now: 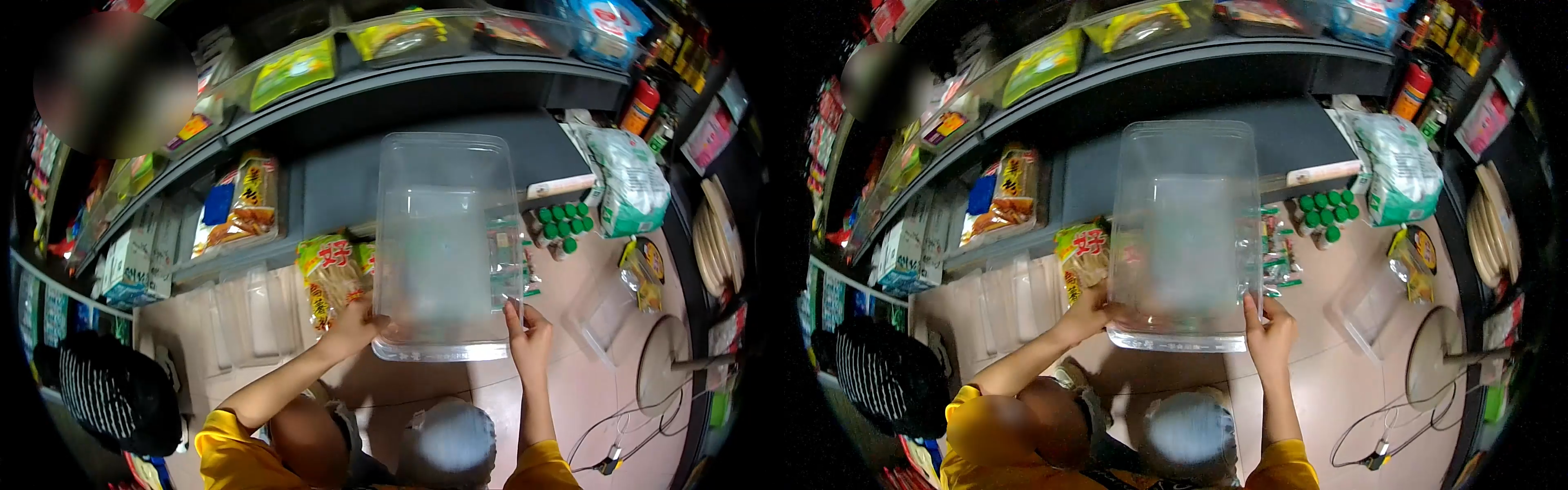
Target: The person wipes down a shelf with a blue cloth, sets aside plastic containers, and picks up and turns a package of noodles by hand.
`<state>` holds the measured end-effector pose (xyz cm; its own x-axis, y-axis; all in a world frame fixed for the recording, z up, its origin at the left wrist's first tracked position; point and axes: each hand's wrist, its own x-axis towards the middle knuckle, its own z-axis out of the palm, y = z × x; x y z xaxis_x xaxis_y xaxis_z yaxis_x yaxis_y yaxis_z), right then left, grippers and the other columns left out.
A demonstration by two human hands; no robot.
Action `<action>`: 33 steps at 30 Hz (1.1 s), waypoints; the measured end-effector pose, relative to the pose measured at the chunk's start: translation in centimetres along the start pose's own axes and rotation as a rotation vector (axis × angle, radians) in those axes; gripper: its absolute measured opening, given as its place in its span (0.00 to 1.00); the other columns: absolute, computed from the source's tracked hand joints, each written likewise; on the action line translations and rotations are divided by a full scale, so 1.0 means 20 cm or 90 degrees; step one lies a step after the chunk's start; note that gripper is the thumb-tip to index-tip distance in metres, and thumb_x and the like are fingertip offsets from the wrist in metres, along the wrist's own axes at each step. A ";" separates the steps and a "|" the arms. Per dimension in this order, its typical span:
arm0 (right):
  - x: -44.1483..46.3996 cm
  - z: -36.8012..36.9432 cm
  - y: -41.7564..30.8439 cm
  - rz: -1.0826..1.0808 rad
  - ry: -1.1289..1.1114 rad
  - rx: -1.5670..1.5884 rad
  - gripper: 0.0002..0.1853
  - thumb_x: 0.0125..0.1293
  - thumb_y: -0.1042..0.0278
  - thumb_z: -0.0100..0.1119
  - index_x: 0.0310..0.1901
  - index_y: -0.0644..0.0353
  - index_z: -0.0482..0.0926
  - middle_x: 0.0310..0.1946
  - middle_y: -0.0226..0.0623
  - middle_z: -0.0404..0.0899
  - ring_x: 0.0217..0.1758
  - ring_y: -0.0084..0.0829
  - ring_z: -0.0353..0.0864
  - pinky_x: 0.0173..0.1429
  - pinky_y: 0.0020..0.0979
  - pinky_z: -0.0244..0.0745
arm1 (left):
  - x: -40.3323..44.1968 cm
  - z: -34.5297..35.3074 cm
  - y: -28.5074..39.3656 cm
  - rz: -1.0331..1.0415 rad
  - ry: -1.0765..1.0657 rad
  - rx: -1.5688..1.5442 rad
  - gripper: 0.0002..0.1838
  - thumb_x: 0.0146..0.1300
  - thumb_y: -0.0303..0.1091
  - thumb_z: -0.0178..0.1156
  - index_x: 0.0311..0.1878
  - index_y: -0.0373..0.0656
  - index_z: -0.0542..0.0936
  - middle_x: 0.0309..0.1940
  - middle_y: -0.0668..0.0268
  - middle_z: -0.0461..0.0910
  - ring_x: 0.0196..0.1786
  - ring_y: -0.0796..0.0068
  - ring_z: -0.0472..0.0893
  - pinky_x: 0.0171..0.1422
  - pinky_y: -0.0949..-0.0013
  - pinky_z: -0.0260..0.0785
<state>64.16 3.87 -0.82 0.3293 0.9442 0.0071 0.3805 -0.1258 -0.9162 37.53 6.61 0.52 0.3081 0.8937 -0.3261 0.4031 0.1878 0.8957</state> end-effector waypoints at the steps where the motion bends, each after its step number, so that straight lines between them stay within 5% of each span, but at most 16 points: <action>1: 0.01 0.05 -0.01 -0.013 -0.006 0.019 0.13 0.55 0.65 0.56 0.33 0.70 0.77 0.19 0.32 0.73 0.24 0.16 0.65 0.27 0.19 0.60 | -0.02 -0.04 -0.01 0.007 -0.024 -0.010 0.34 0.52 0.18 0.47 0.62 0.40 0.48 0.39 0.59 0.74 0.37 0.74 0.75 0.41 0.74 0.69; 4: 0.03 0.16 -0.10 -0.053 -0.046 -0.016 0.11 0.54 0.65 0.55 0.27 0.67 0.77 0.17 0.42 0.74 0.17 0.25 0.70 0.21 0.25 0.60 | -0.12 -0.14 0.09 -0.103 0.017 0.036 0.33 0.53 0.19 0.47 0.62 0.39 0.48 0.43 0.57 0.73 0.40 0.73 0.74 0.44 0.74 0.67; 5: 0.04 0.22 -0.09 -0.113 -0.018 0.000 0.11 0.54 0.65 0.55 0.27 0.67 0.76 0.15 0.41 0.73 0.15 0.25 0.68 0.19 0.25 0.59 | -0.11 -0.18 -0.05 -0.027 0.018 -0.024 0.33 0.53 0.19 0.46 0.63 0.40 0.47 0.47 0.56 0.70 0.43 0.73 0.73 0.47 0.74 0.65; 12: 0.01 0.36 -0.10 -0.103 -0.013 -0.028 0.11 0.53 0.65 0.56 0.27 0.66 0.77 0.16 0.40 0.73 0.12 0.25 0.65 0.16 0.25 0.55 | -0.11 -0.30 -0.18 -0.055 0.012 -0.017 0.33 0.54 0.18 0.44 0.63 0.40 0.46 0.49 0.53 0.67 0.43 0.72 0.74 0.46 0.74 0.66; 14: -0.02 0.36 -0.13 -0.117 0.032 -0.048 0.10 0.53 0.65 0.56 0.26 0.66 0.77 0.15 0.39 0.73 0.11 0.26 0.65 0.16 0.25 0.55 | -0.08 -0.27 -0.23 -0.019 0.055 -0.117 0.24 0.52 0.22 0.48 0.55 0.35 0.59 0.29 0.62 0.74 0.25 0.80 0.72 0.27 0.76 0.65; 18: -0.05 0.30 -0.12 -0.070 0.069 -0.113 0.10 0.54 0.66 0.55 0.28 0.66 0.77 0.18 0.40 0.74 0.14 0.24 0.68 0.18 0.24 0.58 | 0.04 -0.23 -0.25 0.088 -0.039 -0.214 0.21 0.54 0.20 0.45 0.53 0.33 0.59 0.36 0.57 0.72 0.32 0.74 0.77 0.40 0.72 0.70; 21: -0.07 0.23 -0.10 -0.010 0.018 -0.034 0.13 0.57 0.67 0.54 0.38 0.68 0.74 0.22 0.36 0.74 0.26 0.16 0.68 0.30 0.18 0.64 | 0.11 -0.17 -0.27 0.090 -0.097 -0.215 0.20 0.56 0.21 0.45 0.53 0.33 0.59 0.36 0.57 0.73 0.33 0.72 0.78 0.39 0.71 0.70; 24: -0.11 0.14 -0.01 0.092 0.027 0.084 0.14 0.57 0.66 0.53 0.41 0.69 0.72 0.21 0.34 0.72 0.27 0.16 0.66 0.31 0.18 0.63 | 0.14 -0.10 -0.22 0.046 -0.174 -0.255 0.21 0.56 0.22 0.46 0.54 0.34 0.58 0.34 0.59 0.75 0.31 0.74 0.78 0.36 0.73 0.70; 26: -0.15 0.04 0.04 0.113 0.024 0.021 0.16 0.59 0.64 0.51 0.41 0.71 0.71 0.23 0.37 0.75 0.28 0.19 0.71 0.32 0.20 0.65 | 0.15 -0.06 -0.18 -0.006 -0.279 -0.031 0.23 0.58 0.26 0.47 0.57 0.40 0.56 0.38 0.61 0.73 0.33 0.77 0.76 0.33 0.78 0.69; 28: -0.21 -0.04 0.12 0.242 0.023 0.007 0.18 0.60 0.61 0.49 0.40 0.73 0.71 0.26 0.40 0.77 0.29 0.23 0.75 0.35 0.21 0.68 | 0.19 0.06 -0.30 0.037 -0.295 0.054 0.19 0.57 0.27 0.49 0.52 0.37 0.61 0.31 0.65 0.73 0.28 0.79 0.74 0.30 0.77 0.66; 33: -0.54 -0.15 0.35 0.315 0.142 0.028 0.23 0.62 0.57 0.45 0.43 0.76 0.68 0.28 0.47 0.76 0.34 0.32 0.77 0.42 0.27 0.71 | 0.24 0.38 -0.42 0.096 -0.426 0.060 0.26 0.54 0.26 0.49 0.57 0.38 0.56 0.37 0.59 0.71 0.32 0.76 0.73 0.32 0.75 0.67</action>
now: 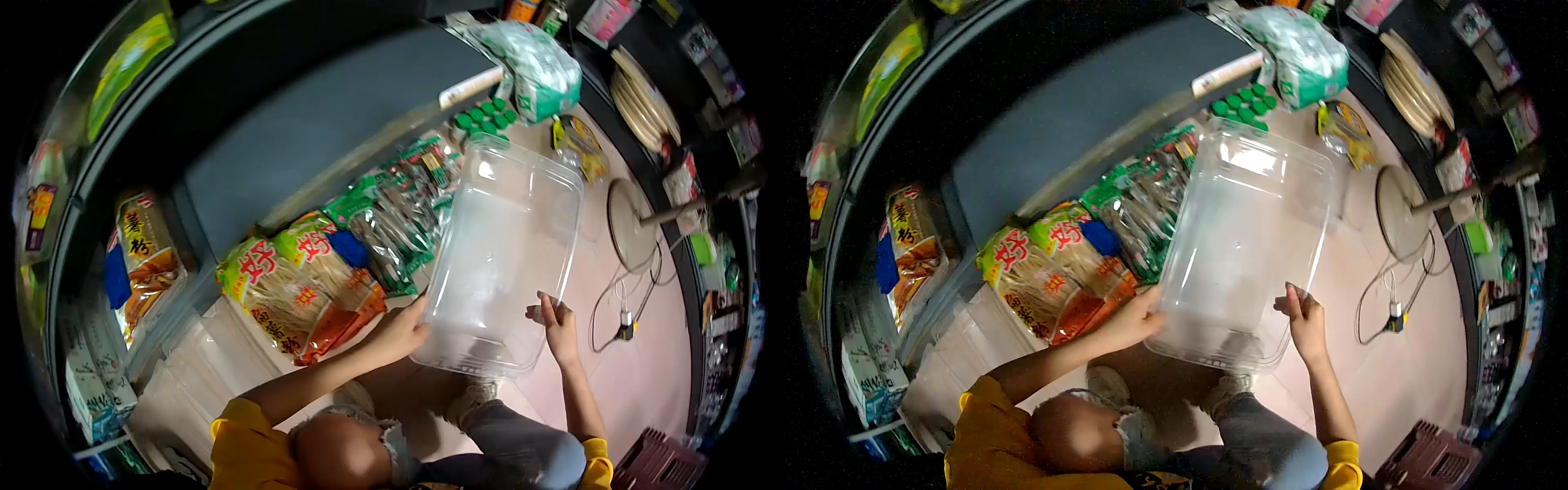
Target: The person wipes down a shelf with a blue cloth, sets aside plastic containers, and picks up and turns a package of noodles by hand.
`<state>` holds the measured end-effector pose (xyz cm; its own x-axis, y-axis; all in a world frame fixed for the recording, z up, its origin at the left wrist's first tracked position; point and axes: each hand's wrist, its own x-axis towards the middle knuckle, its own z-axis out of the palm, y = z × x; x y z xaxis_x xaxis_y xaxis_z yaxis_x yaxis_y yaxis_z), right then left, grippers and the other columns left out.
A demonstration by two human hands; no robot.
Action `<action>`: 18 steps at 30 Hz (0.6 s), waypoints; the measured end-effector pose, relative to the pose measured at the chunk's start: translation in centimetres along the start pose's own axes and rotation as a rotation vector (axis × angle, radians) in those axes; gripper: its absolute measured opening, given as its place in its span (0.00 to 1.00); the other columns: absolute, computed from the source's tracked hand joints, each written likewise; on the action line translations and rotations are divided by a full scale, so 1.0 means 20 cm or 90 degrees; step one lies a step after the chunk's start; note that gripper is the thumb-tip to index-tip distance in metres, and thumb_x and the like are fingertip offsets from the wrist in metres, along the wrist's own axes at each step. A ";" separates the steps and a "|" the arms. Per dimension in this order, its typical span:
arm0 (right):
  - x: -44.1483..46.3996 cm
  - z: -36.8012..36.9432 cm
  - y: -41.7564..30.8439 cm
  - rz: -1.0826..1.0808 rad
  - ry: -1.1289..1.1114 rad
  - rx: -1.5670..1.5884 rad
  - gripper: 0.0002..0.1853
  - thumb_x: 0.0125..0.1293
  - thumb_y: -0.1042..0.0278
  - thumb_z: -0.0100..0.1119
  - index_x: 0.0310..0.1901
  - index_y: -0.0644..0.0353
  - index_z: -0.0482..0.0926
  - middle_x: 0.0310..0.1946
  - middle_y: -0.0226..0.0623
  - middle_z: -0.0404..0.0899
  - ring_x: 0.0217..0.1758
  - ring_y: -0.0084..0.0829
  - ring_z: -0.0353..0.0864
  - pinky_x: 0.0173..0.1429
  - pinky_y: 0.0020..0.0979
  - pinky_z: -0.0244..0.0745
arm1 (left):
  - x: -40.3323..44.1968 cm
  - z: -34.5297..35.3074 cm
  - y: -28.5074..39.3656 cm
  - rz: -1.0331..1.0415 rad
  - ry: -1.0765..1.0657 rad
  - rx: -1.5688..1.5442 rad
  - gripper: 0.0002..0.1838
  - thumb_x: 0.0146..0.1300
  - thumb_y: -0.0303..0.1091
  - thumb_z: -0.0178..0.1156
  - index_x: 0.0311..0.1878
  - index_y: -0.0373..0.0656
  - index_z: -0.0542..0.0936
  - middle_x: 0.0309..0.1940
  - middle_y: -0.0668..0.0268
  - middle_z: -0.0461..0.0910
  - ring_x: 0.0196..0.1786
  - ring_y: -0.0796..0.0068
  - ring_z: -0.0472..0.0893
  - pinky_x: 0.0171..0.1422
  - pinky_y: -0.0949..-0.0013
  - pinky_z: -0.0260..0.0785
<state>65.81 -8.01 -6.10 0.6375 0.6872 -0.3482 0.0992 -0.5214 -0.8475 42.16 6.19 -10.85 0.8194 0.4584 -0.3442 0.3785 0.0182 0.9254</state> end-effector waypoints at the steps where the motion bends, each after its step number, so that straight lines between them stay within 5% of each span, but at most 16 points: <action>1: -0.03 -0.03 0.07 0.014 0.011 0.002 0.23 0.62 0.57 0.45 0.43 0.76 0.68 0.28 0.47 0.76 0.34 0.32 0.77 0.42 0.27 0.71 | 0.02 0.05 -0.01 -0.004 -0.018 -0.001 0.26 0.54 0.26 0.49 0.57 0.38 0.56 0.37 0.59 0.71 0.32 0.76 0.73 0.32 0.75 0.67; 5: -0.10 -0.08 0.48 0.093 0.045 0.100 0.24 0.62 0.58 0.46 0.46 0.77 0.66 0.31 0.50 0.75 0.35 0.33 0.77 0.42 0.29 0.72 | 0.07 0.18 -0.11 -0.014 -0.136 0.021 0.33 0.53 0.30 0.52 0.61 0.39 0.50 0.43 0.53 0.70 0.35 0.71 0.72 0.40 0.70 0.66; 8: -0.10 -0.04 0.64 0.132 0.040 0.112 0.23 0.61 0.59 0.46 0.47 0.74 0.66 0.31 0.48 0.76 0.34 0.33 0.77 0.41 0.28 0.73 | 0.06 0.25 -0.12 -0.152 -0.161 0.016 0.36 0.53 0.32 0.54 0.61 0.39 0.47 0.51 0.51 0.65 0.43 0.67 0.71 0.47 0.68 0.63; 14: -0.01 0.05 0.87 0.216 -0.015 0.123 0.20 0.61 0.59 0.46 0.45 0.71 0.67 0.29 0.45 0.76 0.30 0.30 0.77 0.37 0.26 0.72 | 0.07 0.37 -0.45 -0.142 -0.111 -0.107 0.36 0.53 0.34 0.54 0.61 0.37 0.47 0.60 0.52 0.52 0.59 0.64 0.58 0.57 0.68 0.55; 18: 0.02 0.09 0.89 0.240 -0.025 0.184 0.18 0.61 0.59 0.47 0.41 0.70 0.69 0.27 0.42 0.76 0.29 0.29 0.76 0.35 0.26 0.72 | 0.10 0.30 -0.39 -0.186 -0.130 -0.075 0.36 0.54 0.36 0.52 0.62 0.36 0.46 0.61 0.53 0.50 0.61 0.64 0.55 0.60 0.68 0.52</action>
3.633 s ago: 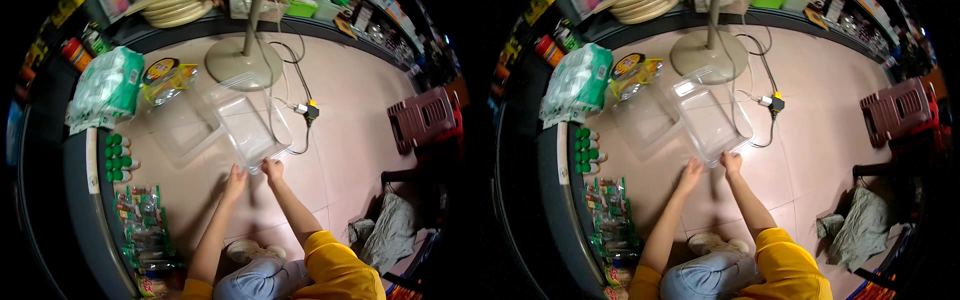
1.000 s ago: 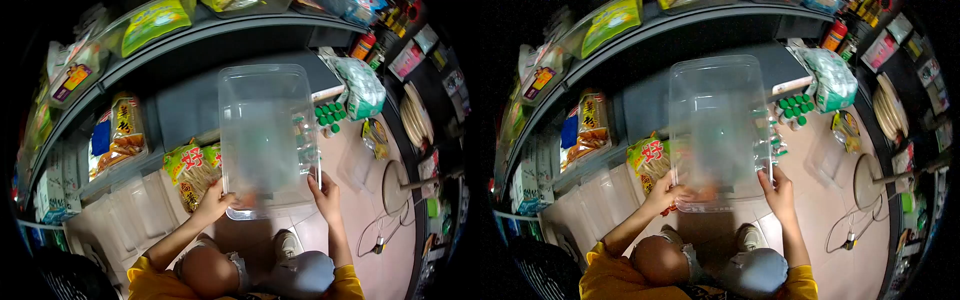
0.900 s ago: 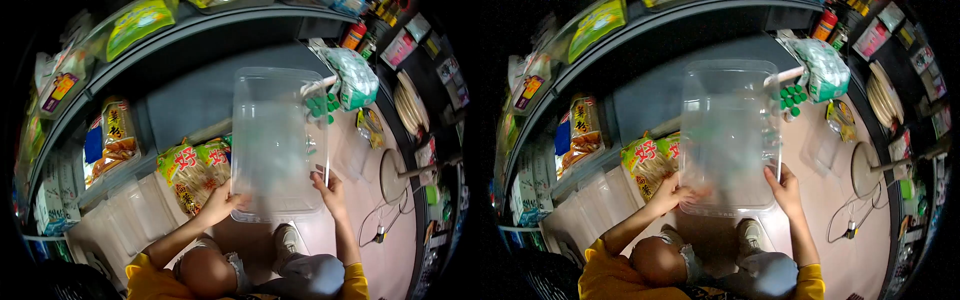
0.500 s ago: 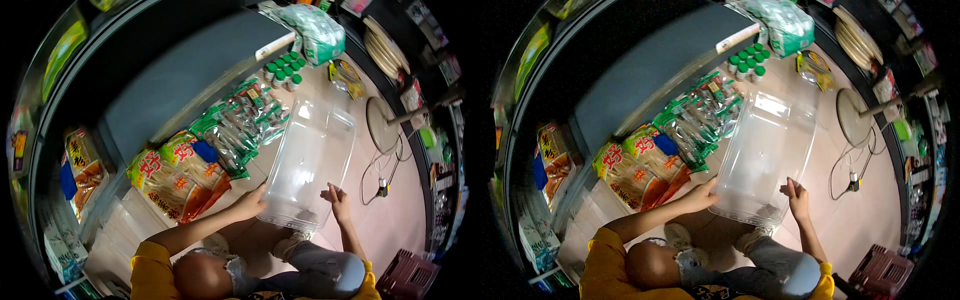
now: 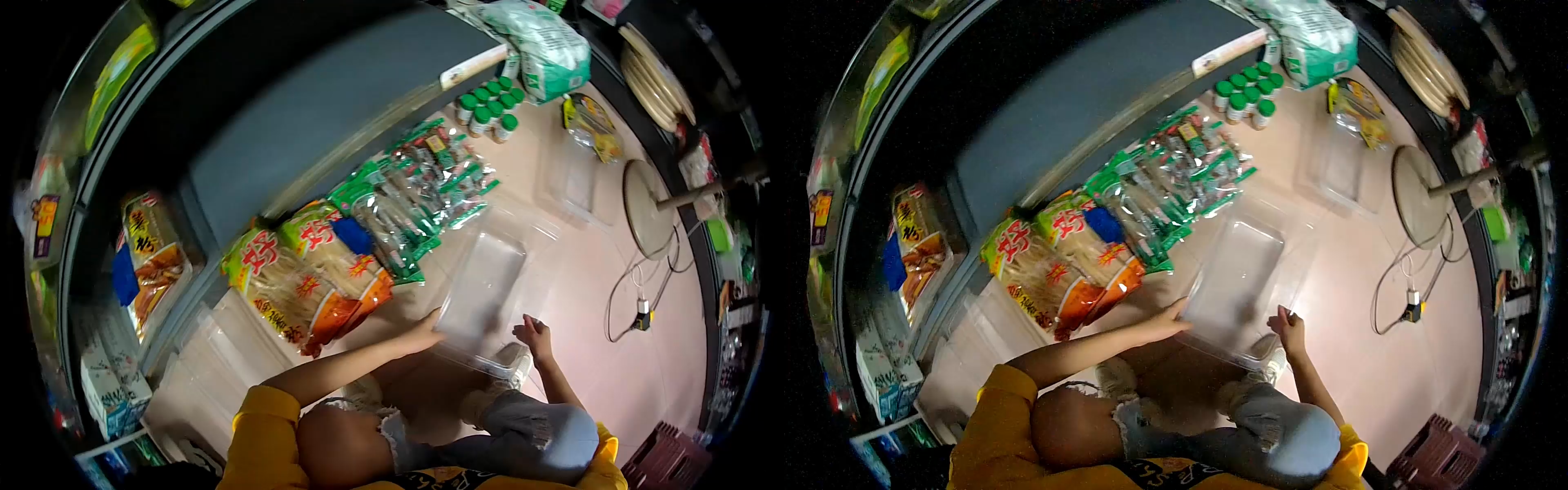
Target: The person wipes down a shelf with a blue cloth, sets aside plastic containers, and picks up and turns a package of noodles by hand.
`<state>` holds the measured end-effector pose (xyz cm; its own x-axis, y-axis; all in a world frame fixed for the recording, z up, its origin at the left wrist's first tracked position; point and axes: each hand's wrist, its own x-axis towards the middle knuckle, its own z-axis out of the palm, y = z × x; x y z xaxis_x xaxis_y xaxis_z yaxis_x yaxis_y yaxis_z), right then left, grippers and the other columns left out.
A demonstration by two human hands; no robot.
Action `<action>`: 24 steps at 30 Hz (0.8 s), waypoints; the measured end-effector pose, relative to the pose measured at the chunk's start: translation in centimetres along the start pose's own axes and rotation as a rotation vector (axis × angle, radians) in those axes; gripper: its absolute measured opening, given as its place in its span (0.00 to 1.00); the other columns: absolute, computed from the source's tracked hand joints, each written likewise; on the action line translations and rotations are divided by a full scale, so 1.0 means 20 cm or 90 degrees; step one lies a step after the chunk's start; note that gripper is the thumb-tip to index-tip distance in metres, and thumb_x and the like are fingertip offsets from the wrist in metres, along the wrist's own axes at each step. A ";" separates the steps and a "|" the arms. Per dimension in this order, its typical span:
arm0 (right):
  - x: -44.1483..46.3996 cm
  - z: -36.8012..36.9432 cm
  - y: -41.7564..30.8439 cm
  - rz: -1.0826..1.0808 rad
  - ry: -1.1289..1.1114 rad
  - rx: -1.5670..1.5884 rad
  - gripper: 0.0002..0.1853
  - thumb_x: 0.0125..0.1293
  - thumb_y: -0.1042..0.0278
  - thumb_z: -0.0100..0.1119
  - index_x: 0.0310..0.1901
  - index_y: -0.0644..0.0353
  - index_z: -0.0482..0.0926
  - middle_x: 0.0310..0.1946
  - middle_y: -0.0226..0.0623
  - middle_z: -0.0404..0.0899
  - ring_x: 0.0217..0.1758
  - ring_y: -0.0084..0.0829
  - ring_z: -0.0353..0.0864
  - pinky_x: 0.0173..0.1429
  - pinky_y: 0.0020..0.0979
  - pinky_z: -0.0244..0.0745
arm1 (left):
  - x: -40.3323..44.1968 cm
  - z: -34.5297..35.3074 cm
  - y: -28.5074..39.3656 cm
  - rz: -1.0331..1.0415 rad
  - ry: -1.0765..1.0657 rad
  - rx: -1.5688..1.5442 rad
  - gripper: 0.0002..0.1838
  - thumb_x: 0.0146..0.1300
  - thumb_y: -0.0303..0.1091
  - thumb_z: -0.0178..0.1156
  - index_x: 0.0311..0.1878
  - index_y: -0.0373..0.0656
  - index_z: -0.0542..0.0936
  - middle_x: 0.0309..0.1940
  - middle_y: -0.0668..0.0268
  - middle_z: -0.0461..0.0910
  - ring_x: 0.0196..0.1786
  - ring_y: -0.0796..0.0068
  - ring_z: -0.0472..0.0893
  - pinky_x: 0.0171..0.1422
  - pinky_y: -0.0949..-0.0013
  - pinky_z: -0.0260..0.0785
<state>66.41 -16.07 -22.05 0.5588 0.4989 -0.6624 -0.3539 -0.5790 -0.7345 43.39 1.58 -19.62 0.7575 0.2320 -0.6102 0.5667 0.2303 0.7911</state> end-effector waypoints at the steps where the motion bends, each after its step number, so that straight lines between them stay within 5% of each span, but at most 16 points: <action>1: 0.01 0.00 0.01 0.002 0.007 0.012 0.18 0.60 0.58 0.48 0.40 0.69 0.69 0.26 0.42 0.76 0.29 0.29 0.76 0.35 0.26 0.71 | 0.01 0.00 -0.01 -0.005 0.012 -0.004 0.36 0.54 0.36 0.52 0.62 0.36 0.46 0.61 0.53 0.50 0.61 0.64 0.55 0.60 0.68 0.52; 13: 0.11 0.01 0.00 0.025 -0.072 -0.042 0.26 0.60 0.49 0.45 0.52 0.62 0.63 0.37 0.43 0.74 0.41 0.32 0.74 0.41 0.30 0.69 | 0.09 0.04 -0.09 0.041 0.043 0.155 0.43 0.54 0.37 0.51 0.61 0.31 0.33 0.62 0.43 0.39 0.65 0.55 0.43 0.66 0.68 0.39; 15: 0.08 -0.02 -0.13 0.122 -0.096 -0.265 0.29 0.57 0.42 0.44 0.49 0.62 0.66 0.35 0.41 0.76 0.42 0.30 0.74 0.42 0.31 0.68 | 0.05 0.03 -0.08 0.035 0.054 0.127 0.42 0.54 0.38 0.51 0.61 0.31 0.36 0.62 0.43 0.39 0.66 0.56 0.42 0.66 0.67 0.39; 17: 0.21 -0.15 -0.24 0.152 -0.208 -0.696 0.28 0.58 0.42 0.43 0.44 0.63 0.69 0.30 0.39 0.77 0.40 0.27 0.75 0.41 0.29 0.68 | -0.01 0.01 -0.08 0.073 0.004 0.263 0.40 0.55 0.40 0.51 0.61 0.32 0.39 0.62 0.44 0.41 0.65 0.56 0.44 0.66 0.67 0.39; 20: 0.29 -0.25 -0.49 -0.278 -0.411 -1.050 0.21 0.63 0.53 0.38 0.44 0.64 0.70 0.34 0.44 0.75 0.36 0.34 0.75 0.41 0.32 0.68 | -0.43 -0.19 0.17 0.210 -0.167 -0.013 0.29 0.61 0.40 0.46 0.61 0.37 0.51 0.59 0.56 0.56 0.60 0.66 0.58 0.64 0.69 0.48; 21: 0.32 -0.21 -0.60 -0.492 -0.436 -1.095 0.19 0.64 0.56 0.38 0.42 0.65 0.71 0.32 0.42 0.75 0.35 0.32 0.75 0.40 0.31 0.68 | -0.54 -0.24 0.14 0.249 -0.149 -0.219 0.24 0.62 0.38 0.45 0.59 0.39 0.57 0.56 0.61 0.62 0.57 0.73 0.63 0.61 0.70 0.53; 23: -0.03 0.33 -1.07 -0.253 -0.372 -0.673 0.18 0.62 0.56 0.43 0.41 0.66 0.71 0.28 0.39 0.75 0.32 0.27 0.72 0.38 0.27 0.66 | -0.84 -0.43 0.16 0.322 0.052 -0.260 0.17 0.61 0.36 0.47 0.51 0.39 0.67 0.47 0.62 0.71 0.52 0.76 0.68 0.55 0.73 0.60; 24: -0.07 0.53 -1.18 -0.287 -0.386 -0.670 0.19 0.61 0.56 0.45 0.41 0.66 0.71 0.28 0.38 0.74 0.31 0.25 0.70 0.37 0.27 0.66 | -0.99 -0.48 0.21 0.181 0.283 -0.247 0.14 0.61 0.35 0.45 0.47 0.38 0.70 0.40 0.63 0.75 0.45 0.76 0.72 0.51 0.73 0.63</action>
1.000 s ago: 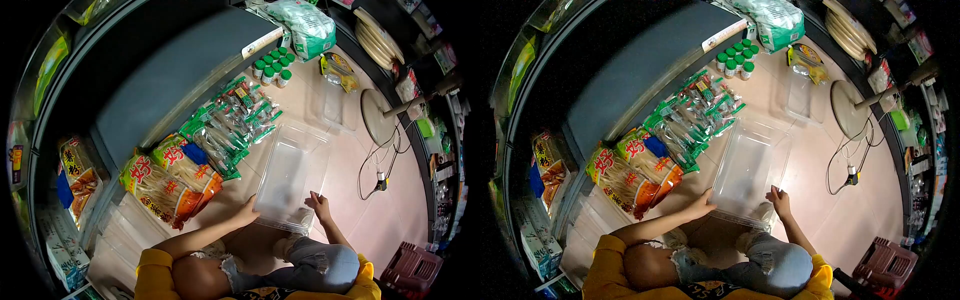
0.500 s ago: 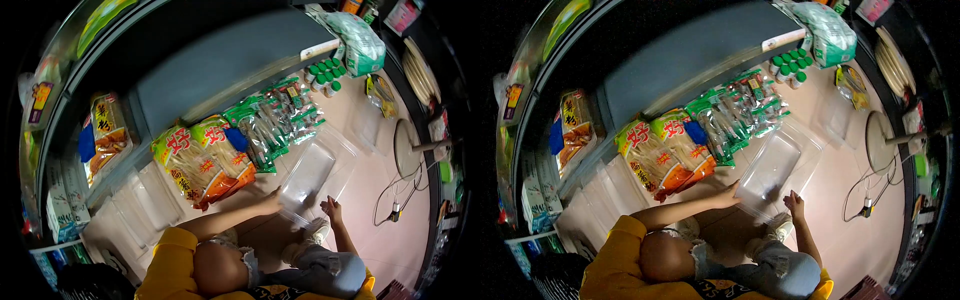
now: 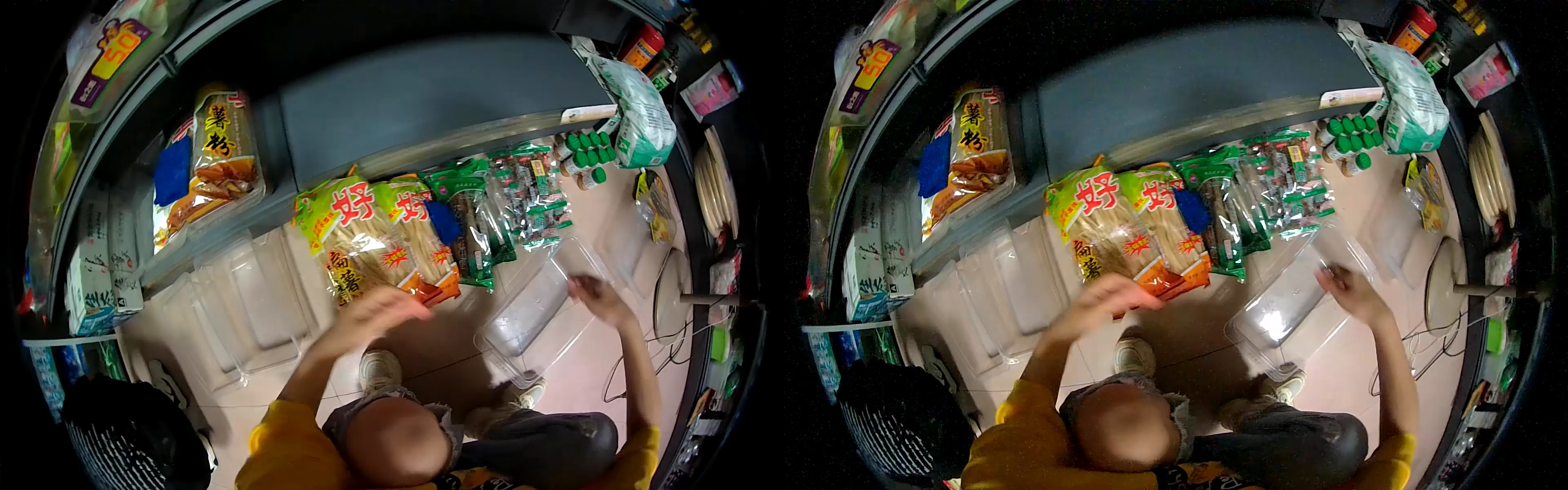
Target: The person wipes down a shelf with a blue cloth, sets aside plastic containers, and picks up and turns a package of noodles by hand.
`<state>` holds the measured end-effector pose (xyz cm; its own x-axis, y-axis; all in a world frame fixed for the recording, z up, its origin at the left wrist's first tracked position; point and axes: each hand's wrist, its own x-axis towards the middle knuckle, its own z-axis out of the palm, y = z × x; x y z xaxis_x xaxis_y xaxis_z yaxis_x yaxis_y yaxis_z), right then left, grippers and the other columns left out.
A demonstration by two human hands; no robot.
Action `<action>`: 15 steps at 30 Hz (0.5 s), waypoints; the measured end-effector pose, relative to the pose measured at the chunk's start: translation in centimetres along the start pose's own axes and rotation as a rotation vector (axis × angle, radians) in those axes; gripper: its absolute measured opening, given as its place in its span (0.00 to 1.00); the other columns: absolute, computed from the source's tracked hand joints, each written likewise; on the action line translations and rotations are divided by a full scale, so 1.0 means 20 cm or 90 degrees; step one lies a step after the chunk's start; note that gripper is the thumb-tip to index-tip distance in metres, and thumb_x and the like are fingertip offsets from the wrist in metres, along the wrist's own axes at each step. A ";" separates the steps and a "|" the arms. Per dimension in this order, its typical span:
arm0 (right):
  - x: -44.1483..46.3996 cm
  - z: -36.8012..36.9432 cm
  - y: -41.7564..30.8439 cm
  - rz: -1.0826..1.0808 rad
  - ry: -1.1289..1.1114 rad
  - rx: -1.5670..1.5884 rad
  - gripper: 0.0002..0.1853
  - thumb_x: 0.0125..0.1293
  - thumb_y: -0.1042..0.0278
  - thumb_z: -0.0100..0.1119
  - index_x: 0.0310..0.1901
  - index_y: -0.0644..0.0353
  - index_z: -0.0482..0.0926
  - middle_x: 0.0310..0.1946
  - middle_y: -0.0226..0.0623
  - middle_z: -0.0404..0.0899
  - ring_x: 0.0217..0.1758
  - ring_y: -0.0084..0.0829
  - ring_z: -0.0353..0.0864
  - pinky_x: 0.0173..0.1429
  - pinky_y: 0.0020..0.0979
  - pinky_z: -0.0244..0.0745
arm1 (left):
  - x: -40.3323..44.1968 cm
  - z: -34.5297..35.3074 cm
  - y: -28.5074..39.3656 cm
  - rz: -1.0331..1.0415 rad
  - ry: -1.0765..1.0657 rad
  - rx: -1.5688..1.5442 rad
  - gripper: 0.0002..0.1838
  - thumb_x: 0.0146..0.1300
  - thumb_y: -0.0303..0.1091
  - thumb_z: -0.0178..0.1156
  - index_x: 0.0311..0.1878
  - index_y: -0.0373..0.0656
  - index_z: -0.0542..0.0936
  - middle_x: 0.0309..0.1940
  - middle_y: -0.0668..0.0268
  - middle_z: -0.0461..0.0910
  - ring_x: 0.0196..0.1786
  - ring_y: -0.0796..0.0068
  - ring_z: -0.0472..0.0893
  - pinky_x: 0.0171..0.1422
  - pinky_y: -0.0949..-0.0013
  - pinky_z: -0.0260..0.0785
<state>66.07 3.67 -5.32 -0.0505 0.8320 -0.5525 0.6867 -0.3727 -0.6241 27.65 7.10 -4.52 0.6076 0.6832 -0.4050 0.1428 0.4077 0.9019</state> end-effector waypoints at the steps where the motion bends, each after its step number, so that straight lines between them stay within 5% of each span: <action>1: 0.10 0.01 -0.16 -0.032 0.005 -0.007 0.19 0.60 0.56 0.46 0.41 0.67 0.71 0.27 0.37 0.74 0.30 0.23 0.68 0.36 0.26 0.65 | -0.04 -0.12 -0.15 0.098 0.175 -0.059 0.12 0.60 0.36 0.44 0.39 0.39 0.73 0.33 0.64 0.77 0.37 0.76 0.75 0.46 0.73 0.65; 2: 0.22 0.08 -0.28 -0.138 0.016 0.062 0.21 0.60 0.53 0.47 0.40 0.67 0.71 0.28 0.38 0.75 0.31 0.25 0.69 0.37 0.26 0.65 | -0.08 -0.19 -0.21 0.140 0.388 -0.188 0.10 0.60 0.37 0.45 0.33 0.41 0.72 0.30 0.64 0.76 0.33 0.74 0.75 0.44 0.72 0.65; 4: 0.38 0.23 -0.58 -0.142 -0.076 0.086 0.26 0.59 0.48 0.46 0.45 0.67 0.70 0.38 0.42 0.75 0.39 0.27 0.72 0.45 0.25 0.66 | -0.13 -0.29 -0.33 0.091 0.620 -0.235 0.13 0.57 0.38 0.49 0.41 0.40 0.70 0.35 0.64 0.73 0.43 0.72 0.72 0.49 0.70 0.62; 7: 0.62 0.62 -0.70 -0.080 -0.154 0.118 0.42 0.51 0.31 0.41 0.53 0.66 0.64 0.48 0.52 0.68 0.54 0.41 0.65 0.58 0.31 0.57 | -0.07 -0.29 -0.48 0.054 0.603 -0.180 0.20 0.57 0.43 0.49 0.49 0.42 0.66 0.48 0.63 0.67 0.49 0.72 0.68 0.50 0.68 0.61; 8: 0.60 0.67 -0.81 -0.043 -0.192 0.069 0.43 0.51 0.32 0.41 0.55 0.67 0.60 0.51 0.52 0.65 0.56 0.42 0.62 0.60 0.31 0.54 | -0.05 -0.28 -0.50 0.013 0.581 -0.185 0.27 0.57 0.46 0.50 0.56 0.42 0.60 0.53 0.64 0.60 0.54 0.70 0.63 0.54 0.66 0.58; 11: 0.69 0.97 -0.71 -0.149 -0.002 0.174 0.43 0.50 0.36 0.47 0.54 0.72 0.59 0.55 0.55 0.58 0.59 0.41 0.58 0.60 0.29 0.52 | -0.02 -0.21 -0.44 -0.013 0.520 -0.270 0.29 0.57 0.48 0.50 0.57 0.42 0.59 0.53 0.65 0.61 0.56 0.70 0.61 0.57 0.64 0.55; 15: 0.68 1.01 -0.67 -0.121 0.056 0.218 0.42 0.49 0.38 0.51 0.53 0.73 0.59 0.51 0.56 0.62 0.56 0.43 0.62 0.57 0.31 0.57 | 0.02 -0.22 -0.50 -0.048 0.485 -0.351 0.34 0.54 0.49 0.53 0.58 0.40 0.55 0.55 0.61 0.59 0.56 0.72 0.61 0.55 0.67 0.56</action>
<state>41.64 11.70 -15.63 -0.0808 0.9260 -0.3687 0.3886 -0.3114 -0.8672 23.00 5.92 -14.41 -0.0910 0.7760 -0.6242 -0.3478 0.5625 0.7500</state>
